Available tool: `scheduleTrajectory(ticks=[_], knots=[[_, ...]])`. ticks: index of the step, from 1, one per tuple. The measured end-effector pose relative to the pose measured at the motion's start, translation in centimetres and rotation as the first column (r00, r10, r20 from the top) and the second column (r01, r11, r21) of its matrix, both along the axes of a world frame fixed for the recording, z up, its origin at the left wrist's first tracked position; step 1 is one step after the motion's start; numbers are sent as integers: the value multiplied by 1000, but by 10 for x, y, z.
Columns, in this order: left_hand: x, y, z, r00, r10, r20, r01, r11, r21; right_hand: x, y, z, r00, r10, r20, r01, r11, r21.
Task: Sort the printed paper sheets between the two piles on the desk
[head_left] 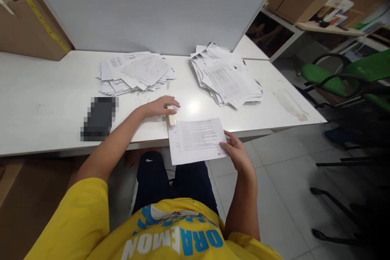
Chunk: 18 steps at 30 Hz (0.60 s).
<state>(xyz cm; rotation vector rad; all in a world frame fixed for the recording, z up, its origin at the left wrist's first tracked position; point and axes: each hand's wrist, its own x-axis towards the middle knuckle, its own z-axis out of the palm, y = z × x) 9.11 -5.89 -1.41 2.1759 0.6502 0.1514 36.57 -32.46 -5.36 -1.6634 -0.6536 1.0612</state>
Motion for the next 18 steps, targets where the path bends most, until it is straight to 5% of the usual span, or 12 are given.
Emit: scheduleTrajectory(ticks=[18], knots=[[0, -11, 19, 988, -71, -139, 65, 997, -50, 4, -7, 9, 998, 46, 43, -45, 999, -28]])
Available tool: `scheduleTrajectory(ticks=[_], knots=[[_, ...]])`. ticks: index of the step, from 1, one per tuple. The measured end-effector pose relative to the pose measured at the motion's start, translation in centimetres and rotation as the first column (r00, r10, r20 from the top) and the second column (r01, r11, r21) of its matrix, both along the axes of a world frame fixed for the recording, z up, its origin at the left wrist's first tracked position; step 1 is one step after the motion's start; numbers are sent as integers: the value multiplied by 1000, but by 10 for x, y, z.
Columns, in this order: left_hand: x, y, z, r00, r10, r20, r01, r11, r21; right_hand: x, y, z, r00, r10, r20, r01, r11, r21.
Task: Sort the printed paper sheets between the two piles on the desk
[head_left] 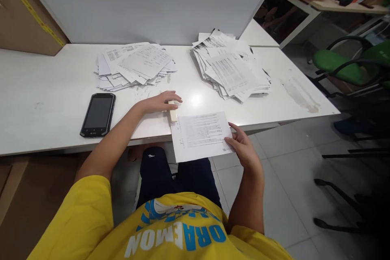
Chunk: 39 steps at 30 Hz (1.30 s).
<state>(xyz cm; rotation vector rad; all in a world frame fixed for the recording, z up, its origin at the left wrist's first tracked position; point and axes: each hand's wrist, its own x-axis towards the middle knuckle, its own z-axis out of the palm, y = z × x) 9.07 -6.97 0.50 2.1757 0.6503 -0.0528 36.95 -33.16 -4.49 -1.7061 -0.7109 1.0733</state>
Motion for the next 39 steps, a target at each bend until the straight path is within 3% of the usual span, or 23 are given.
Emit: scheduleTrajectory(ticks=[11, 25, 32, 39], knots=[[1, -9, 10, 992, 22, -128, -16, 999, 46, 7, 5, 11, 999, 43, 15, -42, 999, -27], [2, -16, 8, 995, 31, -95, -19, 993, 119, 3, 5, 31, 989, 11, 149, -7, 1000, -28], [-3, -8, -3, 999, -24, -35, 28, 993, 114, 1, -7, 21, 982, -5, 186, 12, 999, -39], [-6, -17, 1, 997, -43, -69, 47, 998, 53, 11, -19, 13, 974, -116, 194, 125, 992, -31]])
